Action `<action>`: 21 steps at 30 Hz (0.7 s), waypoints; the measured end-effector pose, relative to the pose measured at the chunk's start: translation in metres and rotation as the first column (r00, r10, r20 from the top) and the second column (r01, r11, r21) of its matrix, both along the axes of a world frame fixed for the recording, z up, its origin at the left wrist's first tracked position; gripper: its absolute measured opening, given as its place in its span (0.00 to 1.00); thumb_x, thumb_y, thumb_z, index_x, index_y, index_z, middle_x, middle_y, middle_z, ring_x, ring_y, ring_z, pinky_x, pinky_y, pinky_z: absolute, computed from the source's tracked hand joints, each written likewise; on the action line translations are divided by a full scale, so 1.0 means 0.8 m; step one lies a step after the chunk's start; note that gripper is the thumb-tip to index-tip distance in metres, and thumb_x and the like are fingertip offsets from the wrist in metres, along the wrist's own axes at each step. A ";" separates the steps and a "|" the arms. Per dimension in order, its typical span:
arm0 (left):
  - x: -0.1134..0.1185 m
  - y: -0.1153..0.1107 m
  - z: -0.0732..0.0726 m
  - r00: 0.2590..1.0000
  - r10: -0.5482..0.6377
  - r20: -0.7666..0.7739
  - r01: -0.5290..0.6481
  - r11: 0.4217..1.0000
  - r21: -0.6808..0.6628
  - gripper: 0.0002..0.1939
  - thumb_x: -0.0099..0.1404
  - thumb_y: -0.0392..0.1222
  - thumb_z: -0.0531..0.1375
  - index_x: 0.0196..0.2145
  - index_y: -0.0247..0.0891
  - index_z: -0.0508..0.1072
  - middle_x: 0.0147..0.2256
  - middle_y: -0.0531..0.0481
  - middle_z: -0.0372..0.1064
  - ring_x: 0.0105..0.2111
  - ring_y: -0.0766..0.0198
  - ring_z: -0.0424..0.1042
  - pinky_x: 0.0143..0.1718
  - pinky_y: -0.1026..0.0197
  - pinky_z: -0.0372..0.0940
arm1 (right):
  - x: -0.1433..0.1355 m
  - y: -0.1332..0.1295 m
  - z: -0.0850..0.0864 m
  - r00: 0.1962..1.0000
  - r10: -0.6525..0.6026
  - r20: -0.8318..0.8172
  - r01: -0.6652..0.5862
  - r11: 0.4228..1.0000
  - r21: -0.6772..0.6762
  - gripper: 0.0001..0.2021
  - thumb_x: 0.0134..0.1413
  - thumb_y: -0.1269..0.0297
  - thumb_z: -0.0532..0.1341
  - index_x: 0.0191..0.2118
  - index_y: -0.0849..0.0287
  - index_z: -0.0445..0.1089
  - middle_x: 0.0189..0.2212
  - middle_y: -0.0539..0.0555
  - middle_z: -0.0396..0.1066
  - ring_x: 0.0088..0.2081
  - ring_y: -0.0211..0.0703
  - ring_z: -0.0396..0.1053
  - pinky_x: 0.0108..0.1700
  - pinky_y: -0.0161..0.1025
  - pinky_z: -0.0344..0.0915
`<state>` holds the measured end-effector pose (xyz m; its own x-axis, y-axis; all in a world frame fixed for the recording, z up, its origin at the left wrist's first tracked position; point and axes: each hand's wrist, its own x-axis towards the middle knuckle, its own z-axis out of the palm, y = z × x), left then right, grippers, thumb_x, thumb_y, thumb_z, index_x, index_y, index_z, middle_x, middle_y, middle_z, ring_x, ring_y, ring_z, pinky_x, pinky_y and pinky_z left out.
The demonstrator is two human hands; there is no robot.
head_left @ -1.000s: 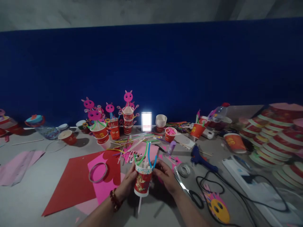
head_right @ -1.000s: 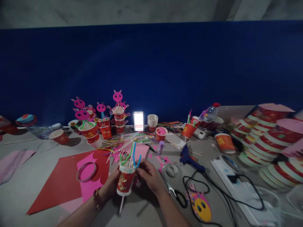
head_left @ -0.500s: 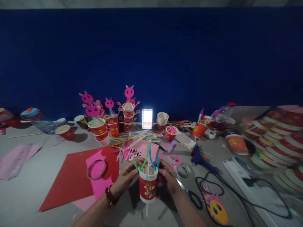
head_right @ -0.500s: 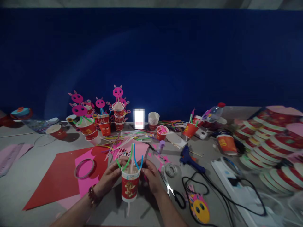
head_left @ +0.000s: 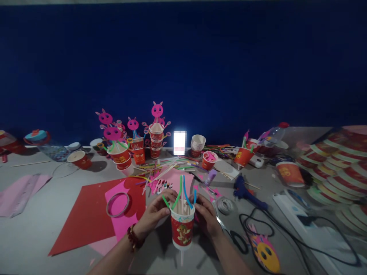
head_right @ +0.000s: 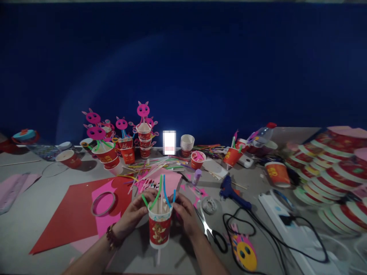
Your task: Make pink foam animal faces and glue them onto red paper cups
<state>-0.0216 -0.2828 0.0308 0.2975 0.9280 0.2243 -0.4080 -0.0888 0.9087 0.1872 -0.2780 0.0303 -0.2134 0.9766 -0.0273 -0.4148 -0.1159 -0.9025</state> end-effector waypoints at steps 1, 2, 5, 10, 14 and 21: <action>0.000 0.000 -0.001 1.000 0.022 0.005 -0.022 1.000 0.001 0.12 0.60 0.49 0.68 0.38 0.40 0.78 0.47 0.42 0.69 0.52 0.49 0.66 0.52 0.53 0.61 | 0.001 0.000 -0.002 1.000 0.002 0.012 -0.002 1.000 0.009 0.08 0.49 0.57 0.68 0.35 0.54 0.77 0.31 0.51 0.73 0.35 0.46 0.70 0.42 0.40 0.66; 0.000 0.000 -0.002 0.999 0.040 0.010 -0.040 0.999 -0.002 0.13 0.59 0.49 0.68 0.38 0.40 0.78 0.46 0.42 0.70 0.52 0.49 0.66 0.52 0.53 0.61 | 0.002 0.000 -0.004 1.000 0.002 0.025 -0.003 1.000 0.019 0.08 0.49 0.58 0.68 0.35 0.54 0.77 0.32 0.52 0.74 0.36 0.47 0.71 0.43 0.41 0.66; 0.001 -0.001 -0.010 0.998 0.037 0.045 -0.034 0.997 -0.065 0.19 0.58 0.52 0.69 0.44 0.40 0.77 0.48 0.42 0.70 0.53 0.48 0.67 0.53 0.53 0.61 | 0.002 -0.002 -0.011 0.999 0.008 0.048 -0.010 0.999 0.034 0.10 0.50 0.58 0.68 0.39 0.53 0.78 0.35 0.53 0.76 0.39 0.49 0.71 0.45 0.42 0.66; 0.007 -0.004 -0.024 0.977 -0.077 0.201 0.129 0.956 -0.262 0.24 0.60 0.52 0.68 0.52 0.43 0.73 0.48 0.44 0.73 0.48 0.50 0.73 0.51 0.53 0.64 | 0.000 -0.003 -0.018 0.999 -0.004 0.050 0.001 0.998 0.062 0.11 0.53 0.57 0.67 0.41 0.53 0.77 0.35 0.52 0.76 0.39 0.47 0.72 0.46 0.41 0.66; 0.010 -0.003 -0.021 0.964 -0.103 0.243 0.160 0.960 -0.228 0.24 0.57 0.49 0.71 0.49 0.41 0.73 0.46 0.44 0.74 0.47 0.50 0.74 0.50 0.53 0.64 | -0.001 0.002 -0.014 0.999 0.000 0.035 -0.003 0.995 0.097 0.08 0.55 0.56 0.66 0.38 0.53 0.76 0.33 0.50 0.75 0.38 0.46 0.72 0.42 0.39 0.67; 0.011 -0.002 -0.017 0.984 -0.022 0.177 0.053 0.984 -0.171 0.25 0.52 0.50 0.73 0.46 0.40 0.76 0.45 0.44 0.73 0.48 0.50 0.71 0.46 0.57 0.65 | -0.010 -0.001 -0.005 1.000 0.003 0.021 -0.004 0.998 0.065 0.10 0.56 0.52 0.65 0.37 0.52 0.75 0.36 0.50 0.77 0.39 0.46 0.74 0.40 0.38 0.69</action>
<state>-0.0132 -0.2841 0.0169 0.3038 0.9462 0.1111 -0.5610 0.0834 0.8236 0.1794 -0.2786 0.0259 -0.2167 0.9757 0.0318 -0.3957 -0.0580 -0.9165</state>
